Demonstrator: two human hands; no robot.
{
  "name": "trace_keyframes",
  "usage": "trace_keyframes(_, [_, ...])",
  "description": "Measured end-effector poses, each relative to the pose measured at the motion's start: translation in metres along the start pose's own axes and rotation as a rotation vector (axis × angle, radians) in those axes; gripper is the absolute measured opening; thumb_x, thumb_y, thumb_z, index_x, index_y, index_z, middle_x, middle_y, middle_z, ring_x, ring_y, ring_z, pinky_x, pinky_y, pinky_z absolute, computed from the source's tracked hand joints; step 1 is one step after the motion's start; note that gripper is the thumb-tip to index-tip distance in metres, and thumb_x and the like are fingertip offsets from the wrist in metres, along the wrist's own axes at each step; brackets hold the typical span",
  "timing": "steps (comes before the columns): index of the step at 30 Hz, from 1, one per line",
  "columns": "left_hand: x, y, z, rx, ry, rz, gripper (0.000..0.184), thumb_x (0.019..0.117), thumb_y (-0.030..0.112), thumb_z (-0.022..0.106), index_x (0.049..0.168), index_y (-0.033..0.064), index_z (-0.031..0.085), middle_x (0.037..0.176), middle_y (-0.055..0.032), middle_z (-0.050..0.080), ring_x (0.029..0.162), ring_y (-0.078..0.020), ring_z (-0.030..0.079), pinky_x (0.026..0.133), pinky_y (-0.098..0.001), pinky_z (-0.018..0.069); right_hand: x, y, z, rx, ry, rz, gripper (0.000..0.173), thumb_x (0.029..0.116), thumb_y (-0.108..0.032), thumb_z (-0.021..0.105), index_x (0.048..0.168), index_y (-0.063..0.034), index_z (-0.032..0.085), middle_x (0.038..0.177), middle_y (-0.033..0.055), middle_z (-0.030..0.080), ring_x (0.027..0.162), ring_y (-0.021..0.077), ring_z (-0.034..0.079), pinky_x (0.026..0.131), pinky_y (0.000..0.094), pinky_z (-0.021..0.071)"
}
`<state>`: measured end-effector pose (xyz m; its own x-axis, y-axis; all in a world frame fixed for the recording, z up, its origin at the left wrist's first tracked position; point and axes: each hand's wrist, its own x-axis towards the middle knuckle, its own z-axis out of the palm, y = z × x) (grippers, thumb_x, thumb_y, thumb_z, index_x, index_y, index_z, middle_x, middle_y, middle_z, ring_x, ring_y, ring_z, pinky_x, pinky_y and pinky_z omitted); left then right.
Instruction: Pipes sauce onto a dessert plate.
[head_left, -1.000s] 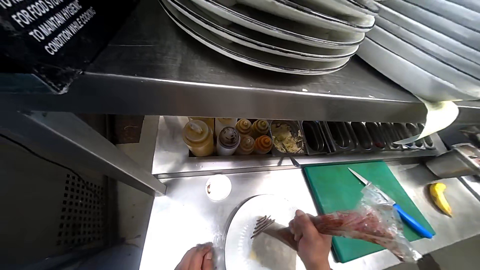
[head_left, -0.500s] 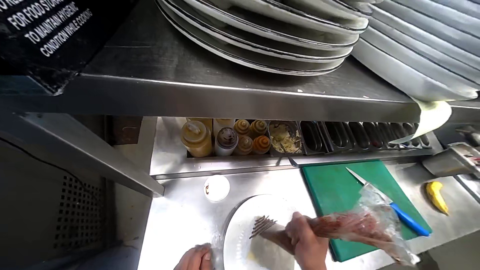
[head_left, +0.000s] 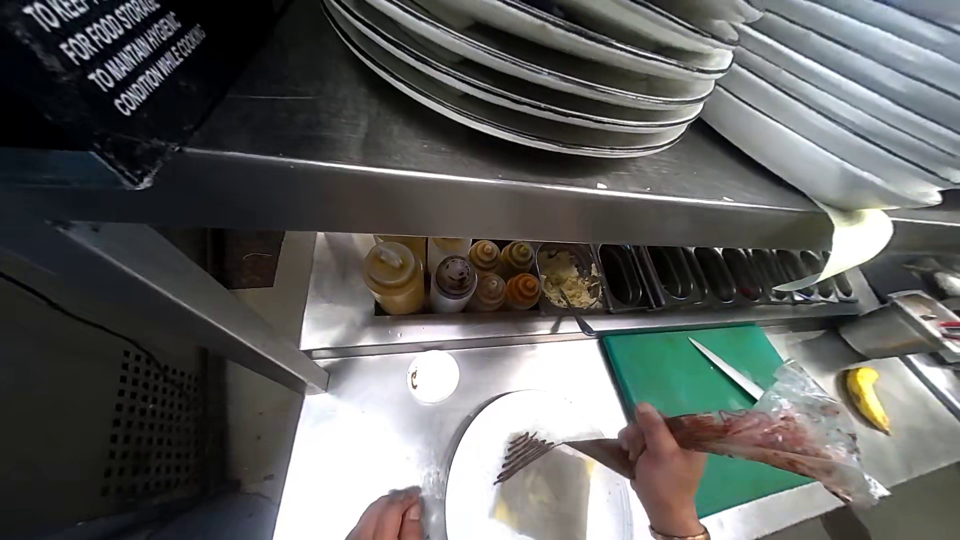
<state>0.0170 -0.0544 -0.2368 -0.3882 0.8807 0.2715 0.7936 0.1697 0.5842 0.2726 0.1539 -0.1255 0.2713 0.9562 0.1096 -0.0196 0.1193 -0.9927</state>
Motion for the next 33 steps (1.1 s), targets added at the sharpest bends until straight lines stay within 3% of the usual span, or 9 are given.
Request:
trace_keyframes(6, [0.0,-0.001,0.001,0.008,0.004,0.004,0.036,0.103,0.025,0.045,0.101,0.0048,0.074,0.095,-0.0125,0.075,0.089,-0.0255,0.074,0.077,-0.0389,0.0602,-0.032,-0.003,0.017,0.035,-0.104,0.032,0.034,0.0909,-0.013,0.058,0.059,-0.0209,0.051,0.045,-0.0075,0.043,0.038,0.0061,0.043,0.042,0.0255,0.044])
trace_keyframes(12, [-0.002,-0.002,0.001,-0.003,-0.002,0.002,0.035,0.1025,0.024,0.045,0.102,0.0052,0.074,0.098,-0.0121,0.076,0.092,-0.0247,0.073,0.08,-0.0386,0.0599,-0.087,-0.005,0.039,0.068,-0.259,0.152,0.028,0.0922,-0.015,0.064,0.064,-0.0185,0.066,0.053,-0.0066,0.057,0.045,0.0032,0.052,0.047,0.0223,0.047])
trace_keyframes(15, [0.0,-0.001,0.0,-0.007,-0.012,-0.005,0.036,0.1033,0.024,0.045,0.101,0.0038,0.074,0.097,-0.0136,0.075,0.091,-0.027,0.074,0.078,-0.042,0.0601,-0.081,-0.003,0.036,0.085,-0.242,0.144,0.031,0.0927,-0.014,0.062,0.062,-0.0195,0.064,0.051,-0.0078,0.054,0.045,0.003,0.051,0.047,0.022,0.0467])
trace_keyframes(19, [-0.001,-0.001,0.0,-0.01,-0.007,-0.006,0.035,0.1032,0.025,0.045,0.101,0.0041,0.074,0.095,-0.0131,0.075,0.088,-0.0268,0.073,0.075,-0.0417,0.0603,-0.041,-0.001,0.016,0.04,-0.124,0.052,0.034,0.0911,-0.015,0.06,0.058,-0.0216,0.053,0.046,-0.0082,0.046,0.04,0.0049,0.045,0.043,0.0244,0.044])
trace_keyframes(25, [0.0,-0.001,0.0,-0.012,0.004,0.002,0.036,0.103,0.025,0.045,0.101,0.0039,0.074,0.095,-0.0134,0.075,0.088,-0.0262,0.073,0.075,-0.0404,0.0603,0.006,0.0,-0.008,-0.023,0.054,0.006,0.029,0.0919,-0.009,0.057,0.065,-0.0169,0.05,0.043,-0.0055,0.041,0.035,0.0079,0.041,0.039,0.0259,0.0415])
trace_keyframes(29, [-0.001,-0.002,0.0,-0.013,0.0,-0.005,0.034,0.1025,0.024,0.046,0.1,0.0039,0.073,0.095,-0.0132,0.075,0.089,-0.0259,0.074,0.077,-0.0403,0.0603,-0.011,-0.002,-0.001,-0.003,0.002,0.018,0.031,0.0912,-0.011,0.057,0.062,-0.0184,0.05,0.044,-0.0058,0.042,0.036,0.0077,0.042,0.04,0.0261,0.0422])
trace_keyframes(33, [0.0,-0.001,0.0,-0.005,-0.006,-0.01,0.034,0.1024,0.024,0.047,0.1,0.0039,0.074,0.095,-0.0135,0.075,0.089,-0.0267,0.074,0.077,-0.0414,0.0604,-0.057,-0.008,0.02,-0.008,-0.171,0.082,0.032,0.0922,-0.016,0.06,0.06,-0.0218,0.056,0.049,-0.0086,0.05,0.042,0.0047,0.049,0.045,0.0251,0.0457])
